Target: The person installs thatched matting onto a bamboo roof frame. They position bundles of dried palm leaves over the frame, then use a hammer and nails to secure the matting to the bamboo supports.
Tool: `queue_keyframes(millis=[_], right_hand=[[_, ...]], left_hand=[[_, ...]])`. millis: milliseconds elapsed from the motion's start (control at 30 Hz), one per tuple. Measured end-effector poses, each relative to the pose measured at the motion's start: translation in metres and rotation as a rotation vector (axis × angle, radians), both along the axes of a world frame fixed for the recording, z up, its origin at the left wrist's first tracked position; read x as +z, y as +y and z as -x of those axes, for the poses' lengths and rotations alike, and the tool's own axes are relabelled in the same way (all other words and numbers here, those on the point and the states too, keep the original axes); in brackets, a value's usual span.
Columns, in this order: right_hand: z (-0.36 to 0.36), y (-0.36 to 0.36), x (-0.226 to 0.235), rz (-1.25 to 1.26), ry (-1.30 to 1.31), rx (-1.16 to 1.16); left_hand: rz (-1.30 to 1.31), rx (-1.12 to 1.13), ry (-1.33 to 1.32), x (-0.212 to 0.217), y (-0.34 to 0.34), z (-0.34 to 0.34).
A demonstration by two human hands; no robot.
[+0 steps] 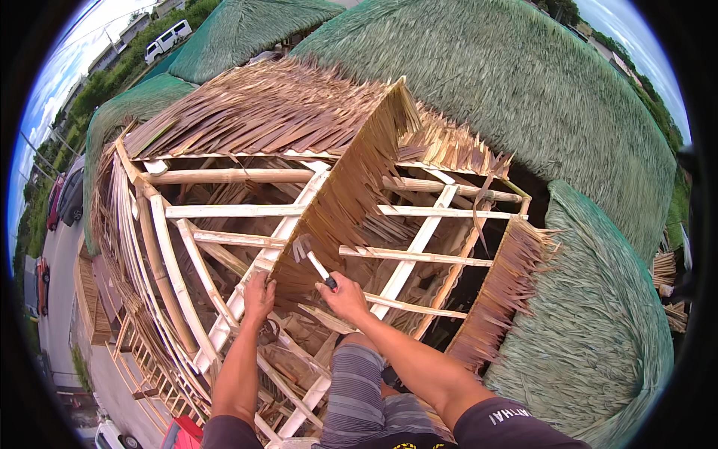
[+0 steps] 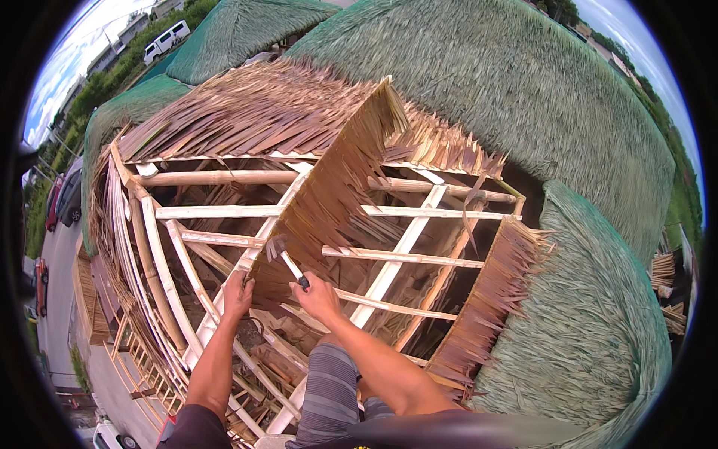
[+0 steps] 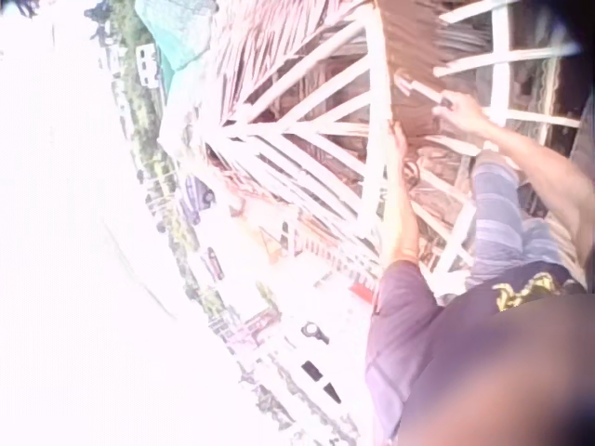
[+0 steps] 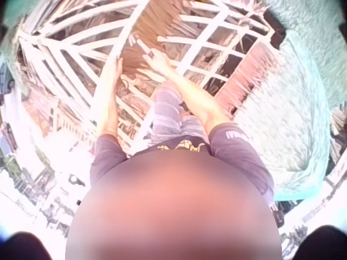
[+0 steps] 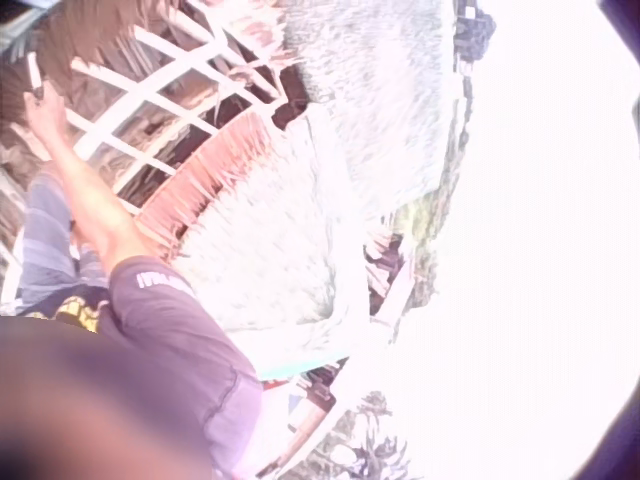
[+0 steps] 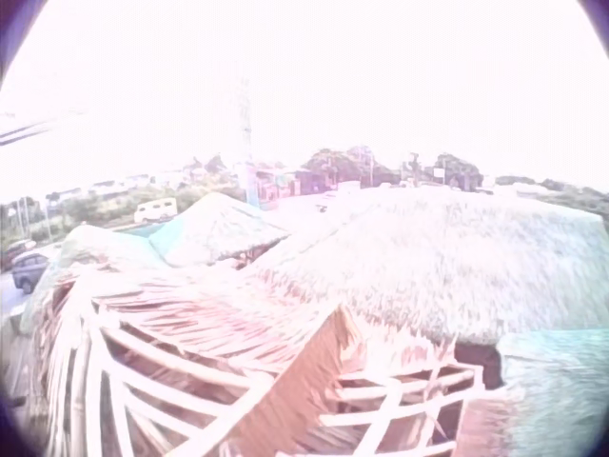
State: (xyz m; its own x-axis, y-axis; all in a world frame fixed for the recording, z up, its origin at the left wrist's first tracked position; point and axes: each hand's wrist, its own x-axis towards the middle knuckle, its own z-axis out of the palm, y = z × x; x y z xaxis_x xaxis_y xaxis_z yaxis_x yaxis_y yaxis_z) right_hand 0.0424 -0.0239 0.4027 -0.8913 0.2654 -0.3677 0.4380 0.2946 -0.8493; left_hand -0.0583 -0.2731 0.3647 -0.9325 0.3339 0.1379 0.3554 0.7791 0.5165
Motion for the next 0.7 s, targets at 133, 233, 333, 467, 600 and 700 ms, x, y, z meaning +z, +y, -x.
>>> queue_keyframes(millis=[133, 233, 333, 467, 600, 700], right_hand=[[-0.022, -0.023, 0.03, 0.083, 0.278, -0.261], [-0.028, -0.028, 0.055, 0.057, 0.407, -0.432], [-0.021, -0.016, 0.071, -0.04, 0.478, -0.594], [-0.02, 0.038, 0.078, -0.106, 0.547, -0.719], [-0.038, 0.115, 0.101, -0.268, 0.659, -0.665], [-0.036, 0.156, 0.136, -0.367, 0.685, -0.692]], left_hand=[[-0.109, 0.002, 0.019, 0.091, 0.126, 0.039], [-0.193, -0.019, 0.141, 0.146, 0.209, 0.044], [-0.397, -0.107, 0.266, 0.18, 0.282, 0.043], [-1.072, -0.439, -0.468, 0.19, 0.312, 0.015], [-0.57, -0.364, -0.307, 0.138, 0.227, -0.12], [-0.121, -0.376, -0.298, 0.081, 0.216, -0.21]])
